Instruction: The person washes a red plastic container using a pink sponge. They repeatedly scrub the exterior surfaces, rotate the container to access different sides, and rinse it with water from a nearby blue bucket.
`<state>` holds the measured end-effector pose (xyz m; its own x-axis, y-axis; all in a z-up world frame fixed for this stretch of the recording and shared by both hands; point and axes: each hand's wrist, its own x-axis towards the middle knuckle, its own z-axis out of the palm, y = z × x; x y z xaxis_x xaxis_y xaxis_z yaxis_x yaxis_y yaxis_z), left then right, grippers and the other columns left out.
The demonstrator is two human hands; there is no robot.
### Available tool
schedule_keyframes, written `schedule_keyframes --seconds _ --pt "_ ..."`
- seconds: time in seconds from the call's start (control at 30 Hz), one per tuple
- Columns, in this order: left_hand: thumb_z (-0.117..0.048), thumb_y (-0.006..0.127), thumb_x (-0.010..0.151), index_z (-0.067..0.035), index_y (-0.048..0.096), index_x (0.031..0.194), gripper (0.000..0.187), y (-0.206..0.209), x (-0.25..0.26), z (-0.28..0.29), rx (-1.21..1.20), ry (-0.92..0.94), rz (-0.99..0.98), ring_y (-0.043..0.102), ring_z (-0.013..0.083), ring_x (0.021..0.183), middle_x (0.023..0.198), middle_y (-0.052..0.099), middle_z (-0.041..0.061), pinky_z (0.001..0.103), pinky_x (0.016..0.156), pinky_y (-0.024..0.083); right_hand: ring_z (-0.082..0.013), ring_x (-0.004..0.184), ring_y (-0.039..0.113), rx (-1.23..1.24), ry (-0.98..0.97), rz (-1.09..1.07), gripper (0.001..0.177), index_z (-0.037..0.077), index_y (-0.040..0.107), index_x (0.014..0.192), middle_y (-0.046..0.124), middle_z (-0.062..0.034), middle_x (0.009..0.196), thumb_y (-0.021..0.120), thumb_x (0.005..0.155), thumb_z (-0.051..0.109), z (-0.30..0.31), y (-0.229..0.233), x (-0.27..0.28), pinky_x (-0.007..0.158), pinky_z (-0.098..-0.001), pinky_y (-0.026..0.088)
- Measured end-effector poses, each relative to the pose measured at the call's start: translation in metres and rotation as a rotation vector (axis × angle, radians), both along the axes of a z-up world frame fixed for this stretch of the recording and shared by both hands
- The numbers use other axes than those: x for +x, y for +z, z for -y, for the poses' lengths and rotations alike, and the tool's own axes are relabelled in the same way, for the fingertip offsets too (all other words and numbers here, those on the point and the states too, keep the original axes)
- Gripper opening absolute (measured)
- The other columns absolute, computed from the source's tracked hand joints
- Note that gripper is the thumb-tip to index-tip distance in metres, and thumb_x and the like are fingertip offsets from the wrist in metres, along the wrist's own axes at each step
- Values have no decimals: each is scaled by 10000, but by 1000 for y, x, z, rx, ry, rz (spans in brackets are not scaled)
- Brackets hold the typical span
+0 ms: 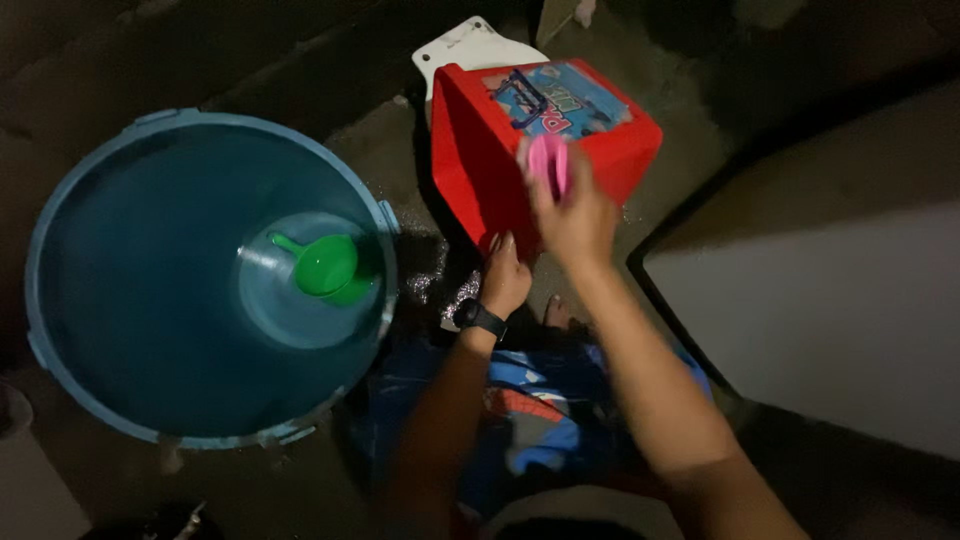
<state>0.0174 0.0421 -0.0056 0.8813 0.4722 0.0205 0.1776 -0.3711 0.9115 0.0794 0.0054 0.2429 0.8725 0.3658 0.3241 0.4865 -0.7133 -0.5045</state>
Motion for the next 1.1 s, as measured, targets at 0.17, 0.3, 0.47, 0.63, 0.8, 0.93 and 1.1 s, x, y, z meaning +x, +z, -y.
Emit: schedule_keyframes --seconds 0.17,0.3,0.47,0.63,0.8,0.93,1.1 --pt "-23 570 887 87 443 1467 604 34 5 -12 -51 32 57 419 481 1407 1483 493 314 497 1202 315 -335 731 761 42 31 76 556 97 549 1412 753 -193 884 730 1000 423 -2 -5 5 624 -449 595" --pt "-99 518 972 33 344 1516 586 39 6 -25 -375 75 -73 412 420 1413 1523 424 256 481 1145 320 -339 757 769 -56 105 4 612 109 546 1454 760 -219 1069 720 948 408 18 -49 -41 643 -427 619" --pt "5 523 888 87 433 1484 609 13 6 -21 15 37 122 391 483 1425 1488 502 302 490 1203 319 -358 1040 757 136 73 138 448 141 621 1397 751 -226 1188 708 1027 379 23 -47 -52 846 -421 617" --pt "-82 569 897 93 464 1457 596 3 4 -12 -11 50 77 417 475 1412 1462 526 308 498 1199 331 -349 908 753 -160 -71 -104 509 203 620 1370 771 -177 1005 679 980 524 -16 12 7 775 -450 581" --pt "-285 667 977 120 475 1398 615 20 4 -10 -37 -13 25 428 507 1359 1393 534 345 507 1138 352 -428 958 696 -279 129 -102 579 138 619 1328 722 -220 1077 766 859 445 -43 49 62 800 -532 545" --pt "-217 623 959 116 504 1399 564 18 -7 0 -32 21 73 476 511 1331 1360 570 353 498 1136 396 -442 974 696 -370 22 -153 567 165 590 1405 728 -246 1070 721 943 466 -32 31 46 822 -543 538" --pt "-173 617 916 105 534 1356 527 26 7 -12 55 44 134 523 498 1263 1317 593 340 503 1076 435 -366 1012 756 71 -73 -190 609 131 571 1414 739 -231 1139 749 927 449 11 -7 -9 814 -452 602"
